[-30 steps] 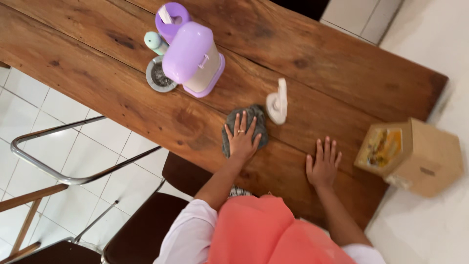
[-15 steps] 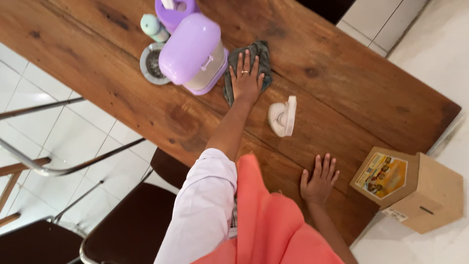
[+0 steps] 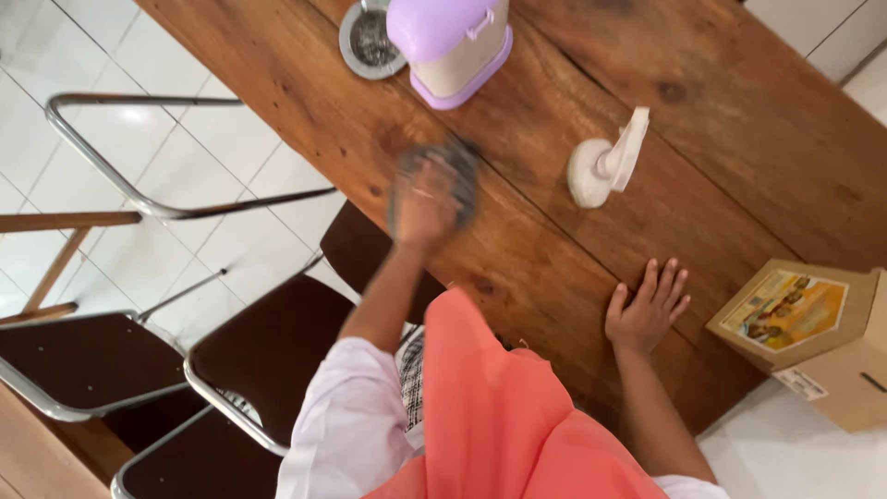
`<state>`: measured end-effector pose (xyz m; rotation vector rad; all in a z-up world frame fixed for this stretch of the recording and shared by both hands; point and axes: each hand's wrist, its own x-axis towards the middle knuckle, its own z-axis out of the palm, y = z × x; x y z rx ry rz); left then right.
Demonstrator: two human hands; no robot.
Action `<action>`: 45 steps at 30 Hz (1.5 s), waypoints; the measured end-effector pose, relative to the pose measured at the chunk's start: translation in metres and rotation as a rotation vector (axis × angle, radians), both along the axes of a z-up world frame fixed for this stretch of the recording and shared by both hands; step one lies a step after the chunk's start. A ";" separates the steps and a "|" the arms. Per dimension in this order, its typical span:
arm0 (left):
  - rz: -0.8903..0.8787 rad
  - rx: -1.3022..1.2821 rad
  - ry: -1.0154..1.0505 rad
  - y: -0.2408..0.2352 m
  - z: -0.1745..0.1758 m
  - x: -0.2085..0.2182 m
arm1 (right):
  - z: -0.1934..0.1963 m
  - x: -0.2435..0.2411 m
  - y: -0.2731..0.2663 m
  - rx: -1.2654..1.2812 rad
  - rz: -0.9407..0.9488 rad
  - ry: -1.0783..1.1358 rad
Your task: The person cleans a wooden table by spraying a cleaning solution and wiping the surface with a cloth. They move a cardboard box to clean underneath it, then wipe a purple lunchbox and a small container on the table.
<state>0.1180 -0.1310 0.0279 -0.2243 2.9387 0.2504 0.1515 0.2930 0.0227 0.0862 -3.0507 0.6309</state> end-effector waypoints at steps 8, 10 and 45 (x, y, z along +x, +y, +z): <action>0.464 -0.098 0.127 -0.048 0.000 0.004 | -0.007 0.003 0.005 0.036 0.003 -0.019; 0.519 -0.170 0.054 -0.008 0.009 0.002 | -0.009 0.003 0.005 0.042 0.007 -0.017; 0.043 -0.087 -0.088 0.150 0.002 0.031 | -0.010 0.146 0.062 0.013 -0.257 -0.263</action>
